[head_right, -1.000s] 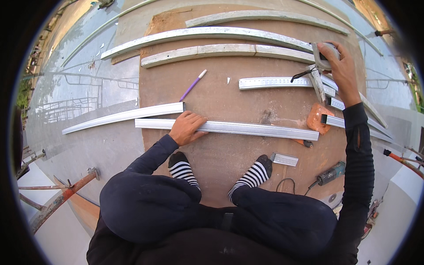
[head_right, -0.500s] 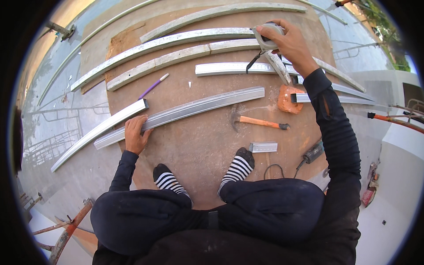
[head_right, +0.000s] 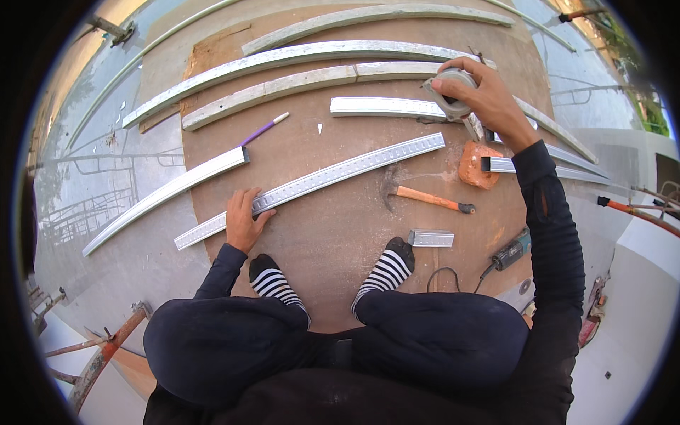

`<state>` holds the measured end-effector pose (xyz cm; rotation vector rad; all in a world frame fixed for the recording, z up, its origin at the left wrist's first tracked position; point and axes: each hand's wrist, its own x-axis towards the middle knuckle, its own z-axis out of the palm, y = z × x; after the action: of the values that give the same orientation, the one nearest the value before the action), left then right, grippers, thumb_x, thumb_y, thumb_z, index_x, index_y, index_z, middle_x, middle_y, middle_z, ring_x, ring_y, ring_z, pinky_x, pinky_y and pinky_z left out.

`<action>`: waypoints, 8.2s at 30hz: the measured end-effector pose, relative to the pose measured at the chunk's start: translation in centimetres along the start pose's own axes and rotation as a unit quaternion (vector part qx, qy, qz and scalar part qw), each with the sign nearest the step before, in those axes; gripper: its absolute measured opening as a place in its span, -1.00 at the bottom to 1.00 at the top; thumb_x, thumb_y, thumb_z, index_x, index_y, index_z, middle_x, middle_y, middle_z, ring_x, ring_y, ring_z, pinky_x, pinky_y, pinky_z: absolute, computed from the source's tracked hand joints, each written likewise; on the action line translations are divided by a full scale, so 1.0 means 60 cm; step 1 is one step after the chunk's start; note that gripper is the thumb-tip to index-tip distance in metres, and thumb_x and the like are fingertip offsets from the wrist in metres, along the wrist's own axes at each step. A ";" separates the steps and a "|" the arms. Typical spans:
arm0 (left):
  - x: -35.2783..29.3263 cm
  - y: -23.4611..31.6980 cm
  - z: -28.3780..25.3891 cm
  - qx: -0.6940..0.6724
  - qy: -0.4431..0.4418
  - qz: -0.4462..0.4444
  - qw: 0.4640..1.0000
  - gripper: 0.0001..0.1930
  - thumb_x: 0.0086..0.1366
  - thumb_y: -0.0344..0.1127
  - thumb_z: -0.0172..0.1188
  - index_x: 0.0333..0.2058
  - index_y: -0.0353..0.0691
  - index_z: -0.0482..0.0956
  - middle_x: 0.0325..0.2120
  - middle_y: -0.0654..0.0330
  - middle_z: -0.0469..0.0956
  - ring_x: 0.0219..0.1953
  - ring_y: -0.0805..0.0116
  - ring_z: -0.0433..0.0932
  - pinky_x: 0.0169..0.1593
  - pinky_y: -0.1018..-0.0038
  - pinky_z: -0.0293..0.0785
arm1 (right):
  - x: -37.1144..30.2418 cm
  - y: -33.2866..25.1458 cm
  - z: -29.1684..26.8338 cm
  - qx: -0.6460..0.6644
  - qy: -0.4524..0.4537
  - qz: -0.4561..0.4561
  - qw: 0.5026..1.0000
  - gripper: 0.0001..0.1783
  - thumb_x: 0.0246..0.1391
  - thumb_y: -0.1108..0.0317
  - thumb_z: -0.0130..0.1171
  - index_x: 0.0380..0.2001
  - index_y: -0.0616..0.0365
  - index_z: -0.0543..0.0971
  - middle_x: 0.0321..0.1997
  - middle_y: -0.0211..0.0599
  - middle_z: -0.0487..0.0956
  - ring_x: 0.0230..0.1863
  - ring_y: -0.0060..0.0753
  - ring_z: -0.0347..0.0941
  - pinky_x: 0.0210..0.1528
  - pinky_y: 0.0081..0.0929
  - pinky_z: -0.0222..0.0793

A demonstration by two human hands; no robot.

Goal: The person uses a tape measure to measure metal frame pieces, marks them with a purple pencil, and then uses a hammer to knock a small metal connector into the end of one frame piece.

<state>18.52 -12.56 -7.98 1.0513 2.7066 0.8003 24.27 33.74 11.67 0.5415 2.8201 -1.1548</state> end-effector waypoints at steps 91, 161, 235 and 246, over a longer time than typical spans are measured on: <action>0.213 0.125 0.050 0.018 -0.157 0.137 0.978 -0.49 0.08 -0.22 0.36 -0.01 -0.26 0.45 -0.19 0.06 0.44 -0.15 0.07 0.45 -0.11 0.28 0.41 | -0.223 0.155 0.215 -0.062 0.056 0.098 0.992 -0.73 0.18 0.20 0.17 -0.27 0.20 0.48 -0.54 -0.14 0.48 -0.52 -0.07 0.42 -0.42 -0.24 0.31; 0.228 0.177 0.053 0.173 -0.298 0.192 0.919 -0.72 0.03 -0.32 0.38 -0.31 -0.32 0.55 -0.29 0.00 0.55 -0.16 0.03 0.56 -0.14 0.23 0.52 | -0.232 0.163 0.187 -0.093 0.149 0.139 0.974 -0.50 0.18 -0.06 0.13 -0.51 0.22 0.50 -0.66 0.05 0.46 -0.58 0.15 0.46 -0.53 -0.10 0.31; 0.228 0.138 0.027 0.029 -0.331 0.183 0.925 -0.62 0.17 -0.15 0.21 -0.07 -0.14 0.42 -0.32 -0.02 0.57 -0.31 -0.08 0.58 -0.24 0.12 0.48 | -0.394 0.080 0.316 0.309 0.266 0.292 0.865 -0.60 0.29 0.05 0.09 -0.37 0.23 0.46 -0.67 -0.58 0.29 -0.59 -0.74 0.13 -0.58 -0.57 -0.01; 0.224 0.128 0.035 0.024 -0.328 0.162 0.930 -0.67 0.15 -0.13 0.22 -0.20 -0.16 0.39 -0.40 -0.07 0.60 -0.38 -0.14 0.58 -0.27 0.09 0.48 | -0.366 0.098 0.311 0.124 0.350 0.123 0.920 -0.60 0.29 0.10 0.03 -0.38 0.28 0.47 -0.66 0.00 0.37 -0.64 -0.02 0.36 -0.58 -0.26 0.18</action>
<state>13.60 1.96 -4.83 1.4774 2.0215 0.3223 45.18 18.16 -1.94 1.5627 2.9916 -1.5058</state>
